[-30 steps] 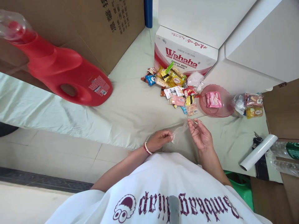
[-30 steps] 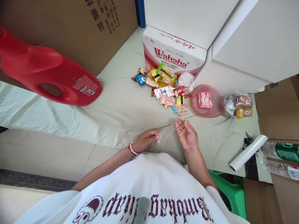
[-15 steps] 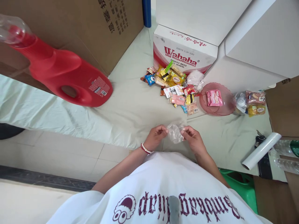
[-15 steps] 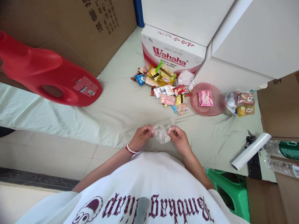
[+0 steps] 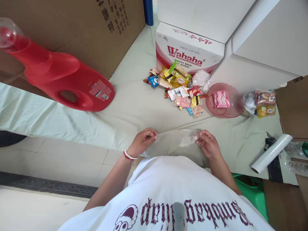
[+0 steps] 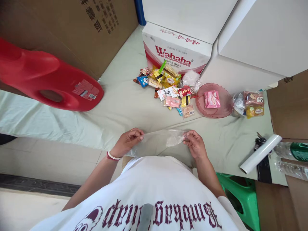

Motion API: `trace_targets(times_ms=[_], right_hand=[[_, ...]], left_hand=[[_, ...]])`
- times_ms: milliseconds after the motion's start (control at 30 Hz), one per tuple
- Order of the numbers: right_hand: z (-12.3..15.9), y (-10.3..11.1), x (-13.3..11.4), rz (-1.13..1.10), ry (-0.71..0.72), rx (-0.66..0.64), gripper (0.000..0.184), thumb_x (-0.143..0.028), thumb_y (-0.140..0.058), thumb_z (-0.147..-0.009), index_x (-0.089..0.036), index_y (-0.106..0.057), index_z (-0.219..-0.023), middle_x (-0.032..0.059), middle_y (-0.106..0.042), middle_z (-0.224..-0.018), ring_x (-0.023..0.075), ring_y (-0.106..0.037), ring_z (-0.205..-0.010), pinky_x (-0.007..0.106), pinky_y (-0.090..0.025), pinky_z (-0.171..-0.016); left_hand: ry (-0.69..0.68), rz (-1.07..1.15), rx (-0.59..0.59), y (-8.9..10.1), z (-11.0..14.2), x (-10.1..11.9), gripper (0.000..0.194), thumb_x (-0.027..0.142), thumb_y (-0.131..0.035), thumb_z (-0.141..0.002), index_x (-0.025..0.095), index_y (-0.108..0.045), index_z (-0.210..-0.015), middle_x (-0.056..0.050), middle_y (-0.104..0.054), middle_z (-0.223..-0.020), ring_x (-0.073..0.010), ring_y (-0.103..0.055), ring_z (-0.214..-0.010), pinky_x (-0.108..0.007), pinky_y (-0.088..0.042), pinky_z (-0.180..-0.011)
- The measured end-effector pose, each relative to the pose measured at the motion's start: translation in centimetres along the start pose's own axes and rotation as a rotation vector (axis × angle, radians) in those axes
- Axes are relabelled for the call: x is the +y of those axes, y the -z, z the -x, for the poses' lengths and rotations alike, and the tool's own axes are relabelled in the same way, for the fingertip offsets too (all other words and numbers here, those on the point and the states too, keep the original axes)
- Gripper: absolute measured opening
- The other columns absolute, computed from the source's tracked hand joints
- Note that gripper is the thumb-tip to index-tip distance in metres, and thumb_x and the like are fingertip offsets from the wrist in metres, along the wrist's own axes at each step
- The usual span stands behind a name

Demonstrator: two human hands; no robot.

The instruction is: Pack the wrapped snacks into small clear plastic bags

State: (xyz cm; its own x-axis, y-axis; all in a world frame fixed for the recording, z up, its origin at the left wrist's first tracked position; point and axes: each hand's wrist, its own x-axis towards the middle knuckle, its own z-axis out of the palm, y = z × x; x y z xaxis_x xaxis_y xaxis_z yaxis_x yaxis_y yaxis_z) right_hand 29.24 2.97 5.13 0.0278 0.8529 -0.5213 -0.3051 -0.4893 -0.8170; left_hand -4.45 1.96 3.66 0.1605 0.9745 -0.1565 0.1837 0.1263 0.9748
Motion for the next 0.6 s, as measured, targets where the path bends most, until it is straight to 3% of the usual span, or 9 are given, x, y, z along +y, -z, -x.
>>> trace_targets(times_ms=[67, 133, 200, 267, 333, 400, 467, 533, 600], right_hand=[[-0.1, 0.9, -0.6, 0.095, 0.019, -0.042, 0.030, -0.042, -0.090, -0.068, -0.022, -0.069, -0.075, -0.0008, -0.067, -0.077, 0.0112, -0.058, -0.063, 0.022, -0.050, -0.054], [-0.1, 1.3, -1.0, 0.220, 0.051, -0.091, 0.029, -0.044, -0.088, -0.071, -0.022, -0.070, -0.075, 0.0001, -0.067, -0.075, 0.0120, -0.057, -0.063, 0.023, -0.049, -0.054], [0.1, 1.3, -0.9, 0.310, 0.088, -0.115, 0.029, -0.046, -0.086, -0.073, -0.022, -0.070, -0.075, 0.0009, -0.067, -0.073, 0.0137, -0.057, -0.064, 0.025, -0.049, -0.057], [0.3, 0.8, -0.4, 0.335, 0.125, -0.100, 0.029, -0.048, -0.084, -0.075, -0.023, -0.069, -0.076, 0.0008, -0.067, -0.072, 0.0151, -0.057, -0.065, 0.028, -0.050, -0.060], [0.7, 0.0, 0.4, 0.328, 0.172, -0.058, 0.029, -0.049, -0.082, -0.076, -0.024, -0.068, -0.078, 0.0004, -0.067, -0.073, 0.0161, -0.058, -0.066, 0.030, -0.051, -0.063], [1.0, -0.6, 1.3, 0.323, 0.221, -0.020, 0.028, -0.049, -0.080, -0.078, -0.024, -0.067, -0.079, -0.0005, -0.066, -0.072, 0.0162, -0.058, -0.065, 0.030, -0.050, -0.065], [1.4, -1.1, 2.1, 0.329, 0.243, -0.010, 0.026, -0.048, -0.078, -0.080, -0.024, -0.067, -0.081, -0.0007, -0.067, -0.072, 0.0164, -0.059, -0.066, 0.031, -0.048, -0.067], [1.7, -1.6, 2.6, 0.341, 0.246, -0.023, 0.026, -0.048, -0.077, -0.082, -0.024, -0.067, -0.082, -0.0002, -0.068, -0.074, 0.0169, -0.060, -0.068, 0.031, -0.048, -0.070], [2.0, -1.9, 2.8, 0.347, 0.250, -0.042, 0.025, -0.048, -0.077, -0.082, -0.024, -0.067, -0.082, 0.0007, -0.070, -0.078, 0.0176, -0.061, -0.073, 0.031, -0.048, -0.074]], left_hand=[[-0.081, -0.178, -0.021, 1.7, -0.9, 0.6, 0.028, 0.042, -0.066, -0.087, 0.020, -0.063, -0.071, -0.007, -0.069, -0.093, -0.0190, -0.065, -0.088, -0.033, -0.051, -0.082], [-0.178, -0.349, 0.065, 2.9, -2.4, 1.2, 0.019, 0.036, -0.063, -0.090, 0.021, -0.067, -0.079, -0.006, -0.069, -0.095, -0.0195, -0.064, -0.092, -0.035, -0.051, -0.087], [-0.262, -0.439, 0.258, 3.1, -4.1, 1.9, 0.012, 0.031, -0.061, -0.090, 0.022, -0.068, -0.089, -0.007, -0.067, -0.099, -0.0209, -0.063, -0.100, -0.035, -0.051, -0.089], [-0.288, -0.460, 0.525, 2.2, -5.4, 2.7, 0.014, 0.030, -0.067, -0.085, 0.021, -0.066, -0.096, -0.008, -0.064, -0.103, -0.0220, -0.060, -0.104, -0.033, -0.052, -0.083], [-0.245, -0.454, 0.711, 0.4, -5.9, 3.3, 0.017, 0.034, -0.070, -0.084, 0.021, -0.062, -0.092, -0.005, -0.061, -0.093, -0.0196, -0.059, -0.090, -0.030, -0.050, -0.075], [-0.181, -0.419, 0.637, -2.2, -5.3, 3.6, 0.024, 0.040, -0.060, -0.093, 0.021, -0.057, -0.079, 0.000, -0.056, -0.076, -0.0154, -0.054, -0.072, -0.029, -0.047, -0.072], [-0.138, -0.358, 0.345, -5.3, -4.1, 3.5, 0.034, 0.044, -0.046, -0.100, 0.021, -0.057, -0.078, 0.000, -0.058, -0.073, -0.0151, -0.056, -0.071, -0.030, -0.048, -0.075], [-0.099, -0.327, 0.159, -8.3, -3.1, 3.3, 0.031, 0.049, -0.053, -0.096, 0.019, -0.062, -0.097, -0.007, -0.066, -0.096, -0.0189, -0.063, -0.086, -0.034, -0.050, -0.083], [-0.038, -0.322, 0.101, -10.8, -2.8, 3.1, 0.055, 0.053, -0.073, -0.080, 0.017, -0.060, -0.119, -0.015, -0.064, -0.116, -0.0252, -0.064, -0.100, -0.039, -0.052, -0.088]])
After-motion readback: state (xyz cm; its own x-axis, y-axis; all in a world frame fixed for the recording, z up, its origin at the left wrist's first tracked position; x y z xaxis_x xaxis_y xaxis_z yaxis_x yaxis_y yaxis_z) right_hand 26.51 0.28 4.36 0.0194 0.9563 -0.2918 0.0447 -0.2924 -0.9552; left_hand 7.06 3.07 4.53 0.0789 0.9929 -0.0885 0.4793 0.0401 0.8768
